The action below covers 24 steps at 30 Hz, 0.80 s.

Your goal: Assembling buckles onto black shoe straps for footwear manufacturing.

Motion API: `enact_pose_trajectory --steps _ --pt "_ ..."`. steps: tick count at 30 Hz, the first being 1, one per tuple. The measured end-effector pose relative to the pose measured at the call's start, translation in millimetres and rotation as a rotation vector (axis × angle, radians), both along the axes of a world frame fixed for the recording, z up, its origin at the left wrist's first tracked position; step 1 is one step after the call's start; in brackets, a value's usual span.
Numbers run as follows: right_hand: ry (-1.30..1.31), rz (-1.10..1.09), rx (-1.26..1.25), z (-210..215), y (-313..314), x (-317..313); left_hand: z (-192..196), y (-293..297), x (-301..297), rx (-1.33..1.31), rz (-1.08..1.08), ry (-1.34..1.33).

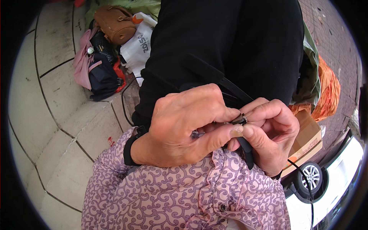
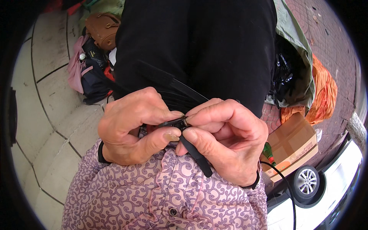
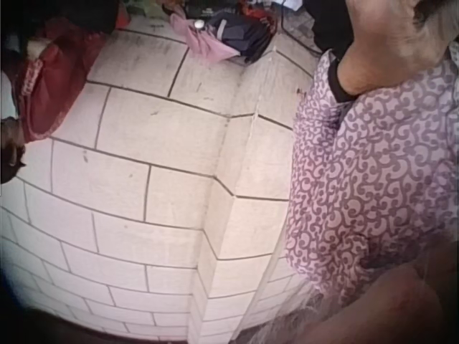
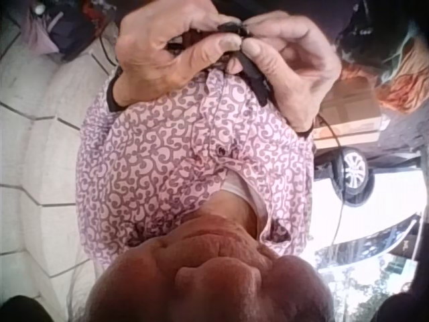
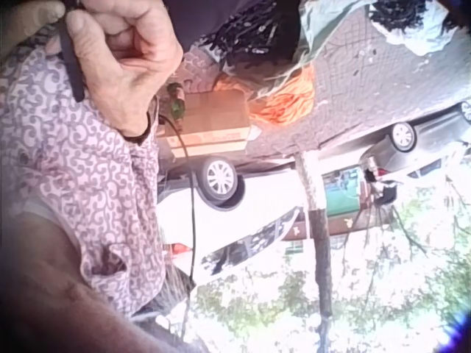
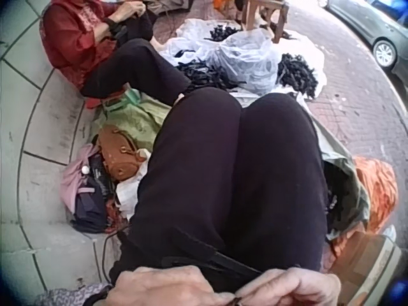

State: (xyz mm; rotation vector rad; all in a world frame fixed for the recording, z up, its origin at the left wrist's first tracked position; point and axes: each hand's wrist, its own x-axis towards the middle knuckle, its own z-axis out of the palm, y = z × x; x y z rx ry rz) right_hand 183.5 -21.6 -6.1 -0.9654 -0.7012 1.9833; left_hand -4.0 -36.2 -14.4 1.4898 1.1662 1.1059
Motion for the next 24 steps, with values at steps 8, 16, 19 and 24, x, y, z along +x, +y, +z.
enact_pose_trajectory --steps 8,16,19,24 --pt "-0.146 -0.038 0.162 -0.8 -2.4 -0.1 2.0 -2.3 0.8 -0.07 -0.026 -0.068" --pt "-0.322 0.075 0.4 -5.4 3.5 0.9 1.6 -2.7 -3.8 -0.159 -0.061 -0.142" --pt "-0.293 0.039 0.355 -3.7 0.4 0.5 3.8 -5.0 -2.4 -0.182 -0.057 -0.138" --pt "-0.233 0.036 0.248 -2.7 -3.0 -0.7 5.3 -6.2 -4.1 -0.19 -0.062 -0.09"
